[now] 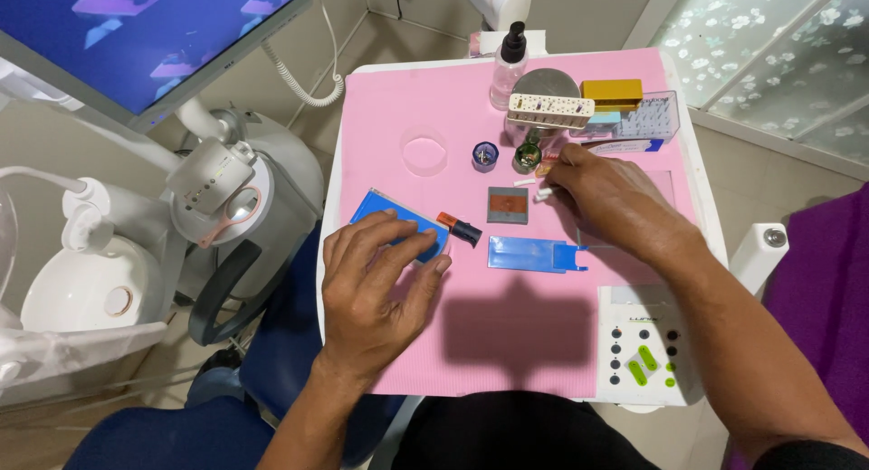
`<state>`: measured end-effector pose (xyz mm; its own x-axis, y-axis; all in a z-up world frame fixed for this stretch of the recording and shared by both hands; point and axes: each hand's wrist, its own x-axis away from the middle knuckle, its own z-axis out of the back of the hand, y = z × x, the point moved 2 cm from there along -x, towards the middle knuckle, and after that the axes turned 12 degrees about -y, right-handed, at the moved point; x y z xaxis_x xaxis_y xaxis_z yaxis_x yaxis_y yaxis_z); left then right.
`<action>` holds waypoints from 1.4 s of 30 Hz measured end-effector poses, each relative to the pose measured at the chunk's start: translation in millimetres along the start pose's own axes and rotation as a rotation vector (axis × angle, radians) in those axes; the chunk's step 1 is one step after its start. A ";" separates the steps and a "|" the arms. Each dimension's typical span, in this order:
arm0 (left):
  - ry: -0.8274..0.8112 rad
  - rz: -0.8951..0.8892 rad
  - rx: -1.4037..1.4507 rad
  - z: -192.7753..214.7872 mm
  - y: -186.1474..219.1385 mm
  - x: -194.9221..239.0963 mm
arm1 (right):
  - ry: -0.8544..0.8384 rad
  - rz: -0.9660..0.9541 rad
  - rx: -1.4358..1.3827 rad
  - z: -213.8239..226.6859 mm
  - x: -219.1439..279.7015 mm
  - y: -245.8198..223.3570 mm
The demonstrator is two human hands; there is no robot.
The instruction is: Refill a dental cotton roll dispenser and clean the surfaces in the dental treatment room.
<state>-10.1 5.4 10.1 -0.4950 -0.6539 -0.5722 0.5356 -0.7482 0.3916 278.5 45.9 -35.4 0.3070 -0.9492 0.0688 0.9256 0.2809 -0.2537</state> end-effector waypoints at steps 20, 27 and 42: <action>-0.013 -0.014 0.052 -7.7 2.9 10.8 | 0.085 0.073 0.119 -10.3 -14.0 -14.0; -0.034 -0.062 0.074 -14.0 9.4 8.1 | 0.110 -0.002 0.117 -19.0 -10.6 -11.4; -0.120 0.275 0.099 -31.9 -56.0 35.2 | 0.100 -0.053 0.036 -22.3 21.0 0.4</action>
<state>-35.7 27.9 -55.0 -0.4210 -0.8374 -0.3485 0.5944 -0.5449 0.5914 280.4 23.0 -55.6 0.2354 -0.9718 -0.0156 0.9478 0.2330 -0.2178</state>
